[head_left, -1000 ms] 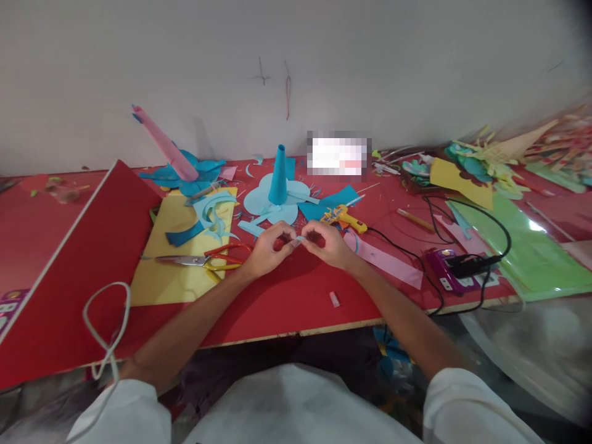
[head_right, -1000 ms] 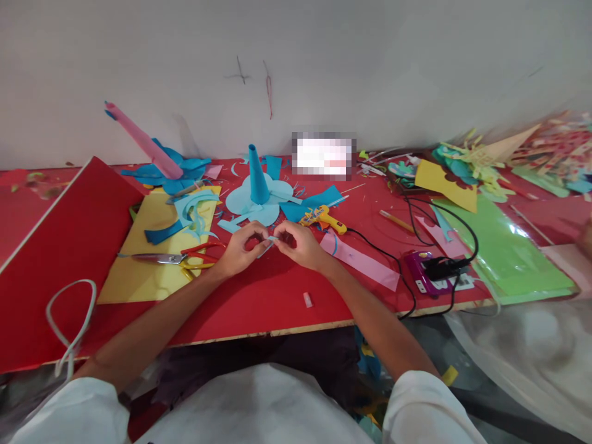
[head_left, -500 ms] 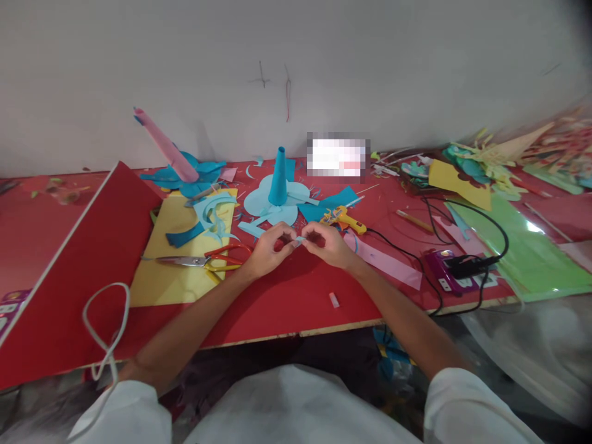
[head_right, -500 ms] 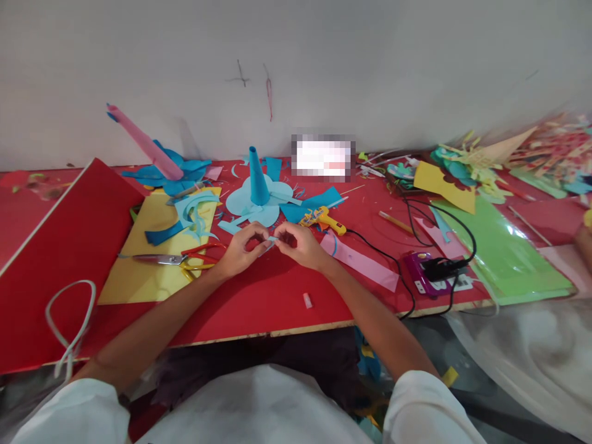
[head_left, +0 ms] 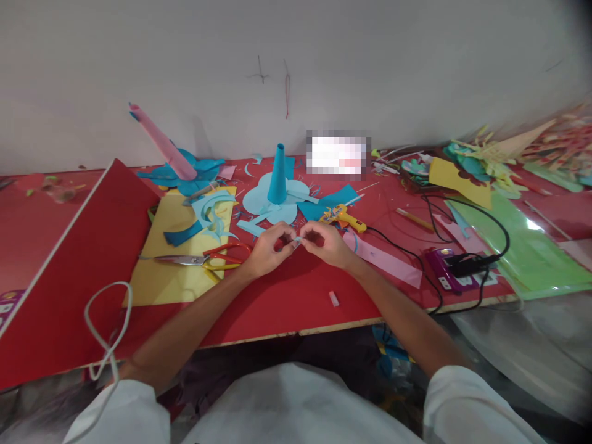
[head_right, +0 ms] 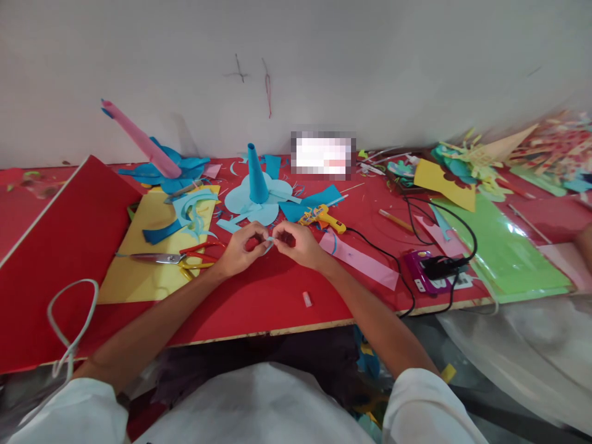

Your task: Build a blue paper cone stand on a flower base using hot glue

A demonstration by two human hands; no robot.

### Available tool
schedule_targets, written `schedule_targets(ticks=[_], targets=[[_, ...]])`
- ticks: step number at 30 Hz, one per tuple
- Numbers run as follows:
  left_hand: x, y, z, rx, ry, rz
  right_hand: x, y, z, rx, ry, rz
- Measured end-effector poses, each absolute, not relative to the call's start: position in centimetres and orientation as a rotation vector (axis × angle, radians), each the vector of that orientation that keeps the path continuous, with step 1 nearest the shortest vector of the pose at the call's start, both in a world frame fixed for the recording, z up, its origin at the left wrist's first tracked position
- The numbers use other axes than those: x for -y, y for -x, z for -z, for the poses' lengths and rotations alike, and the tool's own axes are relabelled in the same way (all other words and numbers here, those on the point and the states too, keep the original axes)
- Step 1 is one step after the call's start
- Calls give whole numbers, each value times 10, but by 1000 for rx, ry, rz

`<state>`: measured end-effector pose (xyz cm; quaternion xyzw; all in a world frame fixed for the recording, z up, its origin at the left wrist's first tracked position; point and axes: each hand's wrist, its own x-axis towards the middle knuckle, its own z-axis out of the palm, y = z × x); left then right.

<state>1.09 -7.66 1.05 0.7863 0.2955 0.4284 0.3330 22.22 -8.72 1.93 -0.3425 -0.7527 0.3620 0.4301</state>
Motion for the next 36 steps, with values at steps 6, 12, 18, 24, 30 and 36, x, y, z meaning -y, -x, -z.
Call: schedule_targets(ticks=[6,12,18,24,30,36], targets=[[76,-11,-9,-762,-2062,-1141,86,-224,-18,1901,869,-862],[76,-10,-8,-781,-2052,-1137,86,-224,-17,1907,867,-873],[77,-10,-9,-796,-2052,-1119,86,-223,-16,1927,879,-889],[76,-10,-7,-808,-2036,-1105,87,-223,-18,1908,869,-900],[76,-10,-6,-814,-2033,-1085,89,-224,-25,1867,902,-912],[75,-9,-6,-792,-2030,-1092,88,-223,-22,1900,892,-889]])
